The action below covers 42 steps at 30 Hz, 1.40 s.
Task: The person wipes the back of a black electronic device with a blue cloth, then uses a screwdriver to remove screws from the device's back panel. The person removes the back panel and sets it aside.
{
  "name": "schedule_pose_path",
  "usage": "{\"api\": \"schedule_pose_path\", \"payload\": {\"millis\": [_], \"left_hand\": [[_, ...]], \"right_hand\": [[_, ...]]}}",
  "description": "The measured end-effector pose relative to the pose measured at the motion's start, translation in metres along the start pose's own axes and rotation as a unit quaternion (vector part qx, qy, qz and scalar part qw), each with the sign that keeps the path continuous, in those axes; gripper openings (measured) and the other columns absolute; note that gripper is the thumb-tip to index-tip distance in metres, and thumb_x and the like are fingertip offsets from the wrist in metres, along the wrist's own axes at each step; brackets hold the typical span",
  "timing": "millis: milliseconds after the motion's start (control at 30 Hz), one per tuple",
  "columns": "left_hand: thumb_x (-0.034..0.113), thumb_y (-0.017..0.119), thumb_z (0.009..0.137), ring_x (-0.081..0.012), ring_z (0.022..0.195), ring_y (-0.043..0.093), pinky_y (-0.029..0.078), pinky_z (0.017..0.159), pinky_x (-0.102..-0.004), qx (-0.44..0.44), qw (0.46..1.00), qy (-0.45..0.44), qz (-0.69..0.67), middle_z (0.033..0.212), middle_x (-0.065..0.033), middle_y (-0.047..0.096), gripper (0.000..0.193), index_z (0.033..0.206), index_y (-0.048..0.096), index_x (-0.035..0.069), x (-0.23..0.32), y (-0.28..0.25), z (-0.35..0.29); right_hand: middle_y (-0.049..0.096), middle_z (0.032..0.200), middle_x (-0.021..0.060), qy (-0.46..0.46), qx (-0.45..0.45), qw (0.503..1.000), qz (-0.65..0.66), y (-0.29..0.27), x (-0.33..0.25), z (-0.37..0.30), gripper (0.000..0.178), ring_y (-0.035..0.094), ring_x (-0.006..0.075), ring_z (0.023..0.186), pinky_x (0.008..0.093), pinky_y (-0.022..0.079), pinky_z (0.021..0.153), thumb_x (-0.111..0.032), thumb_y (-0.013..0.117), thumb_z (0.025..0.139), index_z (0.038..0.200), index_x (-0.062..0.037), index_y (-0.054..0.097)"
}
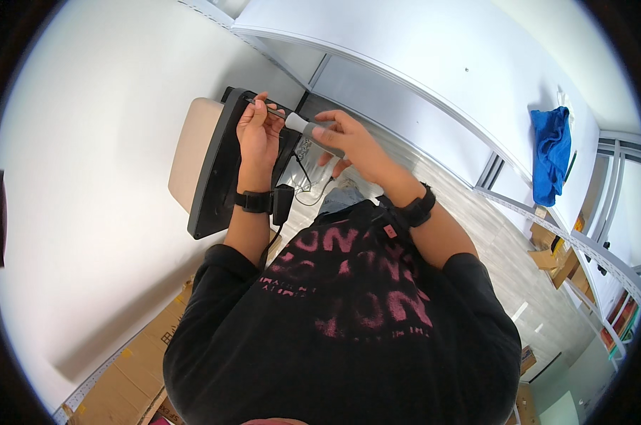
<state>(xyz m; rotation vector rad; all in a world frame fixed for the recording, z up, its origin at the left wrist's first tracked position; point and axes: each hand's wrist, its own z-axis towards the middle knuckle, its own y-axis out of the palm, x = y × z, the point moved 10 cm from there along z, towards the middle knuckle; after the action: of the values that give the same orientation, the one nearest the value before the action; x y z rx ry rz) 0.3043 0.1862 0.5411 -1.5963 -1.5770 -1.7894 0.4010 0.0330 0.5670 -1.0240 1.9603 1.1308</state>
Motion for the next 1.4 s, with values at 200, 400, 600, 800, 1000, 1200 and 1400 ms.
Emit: {"api": "schedule_pose_path", "payload": {"millis": [200, 400, 600, 800, 1000, 1200, 1400], "left_hand": [[0.017, 0.055, 0.094, -0.0159, 0.073, 0.065, 0.056, 0.061, -0.0264, 0.010, 0.999, -0.020, -0.038, 0.084, -0.0060, 0.063, 0.018, 0.101, 0.058, 0.001, 0.005, 0.013, -0.005], [0.016, 0.057, 0.093, -0.0164, 0.073, 0.065, 0.056, 0.062, -0.0262, 0.036, 0.999, -0.013, 0.008, 0.082, -0.0057, 0.063, 0.018, 0.102, 0.058, 0.001, -0.001, -0.005, -0.003], [0.018, 0.057, 0.093, -0.0158, 0.072, 0.065, 0.055, 0.060, -0.0250, 0.042, 0.999, 0.009, -0.024, 0.083, -0.0058, 0.063, 0.019, 0.100, 0.058, 0.001, 0.004, 0.010, -0.007], [0.017, 0.055, 0.094, -0.0160, 0.071, 0.065, 0.055, 0.062, -0.0254, 0.047, 0.998, -0.010, 0.035, 0.084, -0.0058, 0.063, 0.019, 0.103, 0.058, 0.001, 0.002, -0.003, -0.006], [0.017, 0.056, 0.093, -0.0158, 0.073, 0.065, 0.055, 0.062, -0.0261, 0.029, 0.999, -0.033, -0.012, 0.082, -0.0046, 0.063, 0.021, 0.107, 0.057, 0.002, 0.003, 0.008, -0.008], [0.016, 0.052, 0.095, -0.0177, 0.075, 0.066, 0.056, 0.065, -0.0287, 0.001, 0.999, -0.020, 0.046, 0.086, -0.0064, 0.064, 0.023, 0.113, 0.055, 0.002, 0.002, 0.002, -0.004], [0.017, 0.051, 0.095, -0.0196, 0.077, 0.067, 0.057, 0.066, -0.0298, 0.004, 1.000, -0.030, -0.003, 0.089, -0.0084, 0.065, 0.026, 0.116, 0.054, 0.002, 0.003, 0.006, -0.006]], "right_hand": [[0.051, 0.097, 0.0040, -0.047, 0.008, 0.996, -0.074, -0.007, 0.001, 0.009, 0.044, 0.056, 0.0120, 0.077, 0.0231, 0.046, 0.049, -0.021, 0.063, 0.085, 0.124, -0.0048, 0.049], [0.051, 0.098, 0.0045, -0.029, 0.001, 0.997, -0.070, 0.000, 0.003, 0.005, 0.046, 0.055, 0.0113, 0.076, 0.0231, 0.045, 0.049, -0.016, 0.066, 0.083, 0.124, -0.0063, 0.049], [0.055, 0.100, 0.0065, 0.018, -0.008, 0.999, -0.050, -0.004, 0.012, 0.010, 0.046, 0.056, 0.0120, 0.077, 0.0225, 0.044, 0.049, -0.019, 0.065, 0.083, 0.124, -0.0063, 0.049], [0.058, 0.101, 0.0085, -0.044, 0.028, 0.989, -0.141, -0.001, -0.001, 0.007, 0.044, 0.059, 0.0127, 0.076, 0.0227, 0.044, 0.049, -0.020, 0.061, 0.084, 0.123, -0.0040, 0.049], [0.054, 0.102, 0.0062, 0.048, -0.054, 0.997, -0.008, -0.003, 0.013, 0.009, 0.052, 0.058, 0.0128, 0.084, 0.0229, 0.044, 0.050, -0.019, 0.067, 0.079, 0.125, -0.0046, 0.047], [0.055, 0.103, 0.0071, -0.014, -0.007, 0.995, -0.099, -0.002, 0.012, 0.011, 0.050, 0.061, 0.0139, 0.084, 0.0238, 0.044, 0.049, -0.026, 0.060, 0.084, 0.127, -0.0040, 0.046], [0.056, 0.106, 0.0063, 0.080, -0.066, 0.994, 0.033, 0.001, 0.023, 0.010, 0.049, 0.056, 0.0126, 0.085, 0.0239, 0.047, 0.056, -0.016, 0.064, 0.081, 0.126, -0.0046, 0.047]]}}
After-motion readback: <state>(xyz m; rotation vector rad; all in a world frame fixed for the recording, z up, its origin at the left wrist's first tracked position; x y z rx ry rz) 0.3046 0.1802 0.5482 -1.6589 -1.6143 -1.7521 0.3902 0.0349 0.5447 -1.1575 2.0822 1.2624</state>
